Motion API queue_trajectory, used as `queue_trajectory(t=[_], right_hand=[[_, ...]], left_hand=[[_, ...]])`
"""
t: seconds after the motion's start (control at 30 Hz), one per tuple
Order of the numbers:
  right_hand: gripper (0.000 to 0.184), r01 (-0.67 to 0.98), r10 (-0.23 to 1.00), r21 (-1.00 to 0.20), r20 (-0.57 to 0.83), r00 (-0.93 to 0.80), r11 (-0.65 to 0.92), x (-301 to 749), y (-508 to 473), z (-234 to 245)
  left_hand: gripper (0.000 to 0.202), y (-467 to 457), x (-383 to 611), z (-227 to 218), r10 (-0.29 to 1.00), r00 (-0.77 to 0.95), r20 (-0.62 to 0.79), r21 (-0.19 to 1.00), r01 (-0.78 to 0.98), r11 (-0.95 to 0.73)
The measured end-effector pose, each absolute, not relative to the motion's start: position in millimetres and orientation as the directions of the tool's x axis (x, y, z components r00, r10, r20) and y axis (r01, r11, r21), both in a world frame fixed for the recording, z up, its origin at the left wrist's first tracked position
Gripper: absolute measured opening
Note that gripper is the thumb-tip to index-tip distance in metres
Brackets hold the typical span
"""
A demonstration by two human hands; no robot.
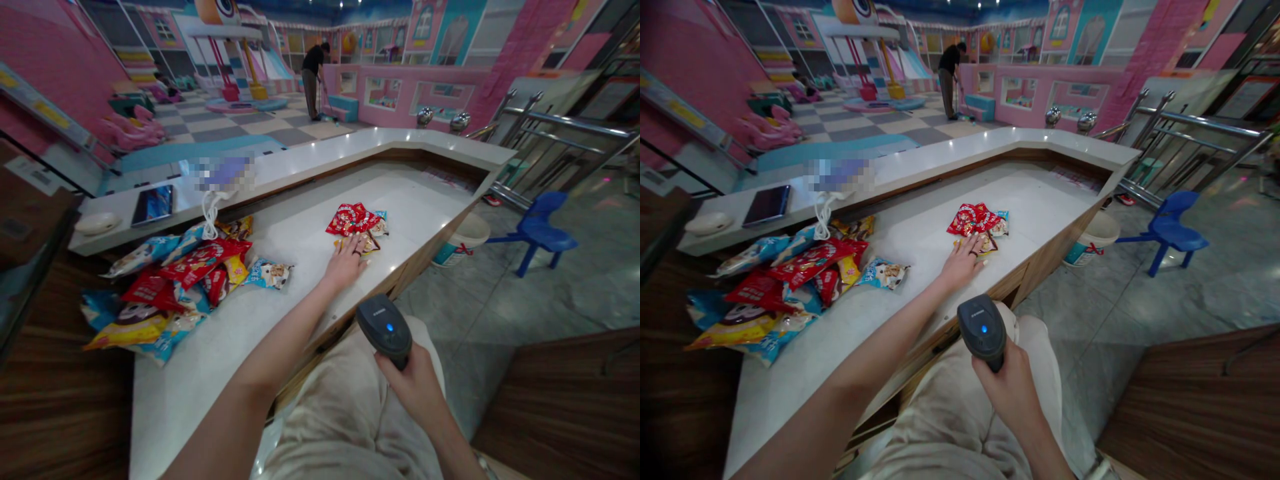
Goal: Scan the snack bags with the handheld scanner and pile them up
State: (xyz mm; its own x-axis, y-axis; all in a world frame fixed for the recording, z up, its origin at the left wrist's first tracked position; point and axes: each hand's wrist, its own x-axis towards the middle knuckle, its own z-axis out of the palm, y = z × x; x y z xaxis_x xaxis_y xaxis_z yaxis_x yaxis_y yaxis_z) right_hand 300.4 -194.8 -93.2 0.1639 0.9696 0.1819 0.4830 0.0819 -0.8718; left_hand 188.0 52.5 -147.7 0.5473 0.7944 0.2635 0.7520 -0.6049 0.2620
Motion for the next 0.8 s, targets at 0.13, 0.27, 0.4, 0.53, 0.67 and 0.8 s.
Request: queue_trajectory(t=[0.13,0.27,0.4,0.53,0.67,0.8], right_hand=[[0.010,0.482,0.974,-0.872,0.174,0.147,0.083,295,-193,-89],[0.010,0.480,0.976,-0.873,0.173,0.133,0.089,294,-195,-89],[0.011,0.472,0.979,-0.877,0.162,0.124,0.086,294,-197,-91],[0.013,0.469,0.980,-0.879,0.158,0.119,0.085,292,-199,-91],[0.012,0.462,0.981,-0.881,0.165,0.100,0.101,286,-200,-89],[0.011,0.459,0.983,-0.882,0.163,0.084,0.107,284,-203,-87]], left_hand=[[0.070,56,196,-136,0.800,0.524,0.291,0.456,0.660,-0.598],[0.060,27,166,-124,0.787,0.437,0.435,0.633,0.474,-0.613],[0.065,-17,97,-120,0.804,0.422,0.418,0.516,0.618,-0.593],[0.071,-37,27,-127,0.871,0.277,0.407,0.394,0.807,-0.440],[0.072,-34,-6,-140,0.913,0.189,0.361,0.379,0.865,-0.329],[0.063,-34,-4,-141,0.913,0.209,0.352,0.388,0.854,-0.345]])
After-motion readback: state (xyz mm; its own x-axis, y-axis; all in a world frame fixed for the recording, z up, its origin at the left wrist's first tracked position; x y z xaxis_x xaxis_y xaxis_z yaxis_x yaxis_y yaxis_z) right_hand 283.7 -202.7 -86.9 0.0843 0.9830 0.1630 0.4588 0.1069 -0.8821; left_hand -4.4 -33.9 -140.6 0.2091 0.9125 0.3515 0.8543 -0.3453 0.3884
